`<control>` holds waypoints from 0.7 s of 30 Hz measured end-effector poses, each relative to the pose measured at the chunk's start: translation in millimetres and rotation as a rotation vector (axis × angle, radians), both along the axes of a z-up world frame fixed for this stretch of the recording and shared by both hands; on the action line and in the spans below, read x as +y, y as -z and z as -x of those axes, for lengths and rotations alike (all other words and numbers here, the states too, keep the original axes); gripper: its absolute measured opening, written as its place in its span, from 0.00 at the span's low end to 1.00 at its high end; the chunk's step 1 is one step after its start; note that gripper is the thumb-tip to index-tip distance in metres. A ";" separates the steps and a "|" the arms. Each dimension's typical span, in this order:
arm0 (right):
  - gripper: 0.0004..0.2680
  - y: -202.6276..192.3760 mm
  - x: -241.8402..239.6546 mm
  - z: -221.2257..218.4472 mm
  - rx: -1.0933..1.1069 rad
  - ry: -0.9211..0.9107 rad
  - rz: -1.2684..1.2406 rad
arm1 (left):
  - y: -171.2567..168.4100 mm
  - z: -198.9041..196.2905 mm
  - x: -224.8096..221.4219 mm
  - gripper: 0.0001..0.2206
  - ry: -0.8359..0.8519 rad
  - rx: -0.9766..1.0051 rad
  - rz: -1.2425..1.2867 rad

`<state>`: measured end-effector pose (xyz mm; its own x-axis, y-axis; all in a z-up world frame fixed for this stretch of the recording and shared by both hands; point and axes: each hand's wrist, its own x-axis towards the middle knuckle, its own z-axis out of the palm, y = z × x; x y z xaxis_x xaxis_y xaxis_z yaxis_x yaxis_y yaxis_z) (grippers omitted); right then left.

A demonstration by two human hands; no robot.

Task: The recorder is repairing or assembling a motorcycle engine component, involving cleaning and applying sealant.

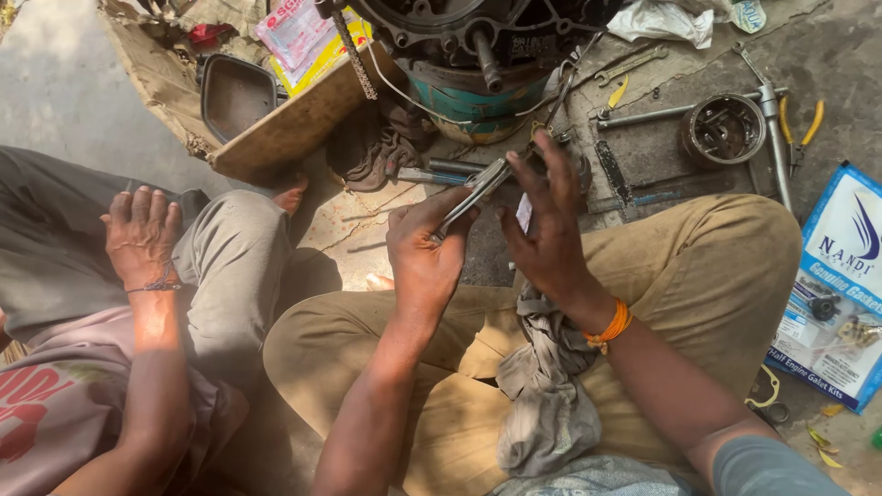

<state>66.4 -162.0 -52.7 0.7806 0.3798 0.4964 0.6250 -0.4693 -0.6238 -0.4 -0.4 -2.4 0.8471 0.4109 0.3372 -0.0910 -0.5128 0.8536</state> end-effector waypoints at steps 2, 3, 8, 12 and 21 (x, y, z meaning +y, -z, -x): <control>0.26 -0.9 0.5 4.0 0.027 -0.026 -0.015 | 1.9 -0.2 0.8 0.11 0.011 -0.013 -0.025; 0.26 -3.1 0.0 7.2 -0.081 -0.027 0.046 | 1.4 -0.8 2.2 0.11 0.011 -0.032 -0.066; 0.29 -27.2 2.8 16.1 -0.374 -0.084 0.233 | 4.1 -0.7 6.2 0.12 0.018 -0.051 -0.154; 0.29 -14.4 0.7 5.4 -0.361 -0.062 0.149 | -1.0 -1.4 1.9 0.11 0.041 -0.100 -0.164; 0.27 -35.8 -2.0 16.4 -0.191 -0.126 0.040 | -4.9 0.0 -0.4 0.11 0.035 -0.085 -0.203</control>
<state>50.0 -163.9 -16.9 0.6189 0.4904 0.6137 0.7854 -0.4018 -0.4710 -0.5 -0.8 2.5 0.8249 0.2979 0.4804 -0.1790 -0.6685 0.7219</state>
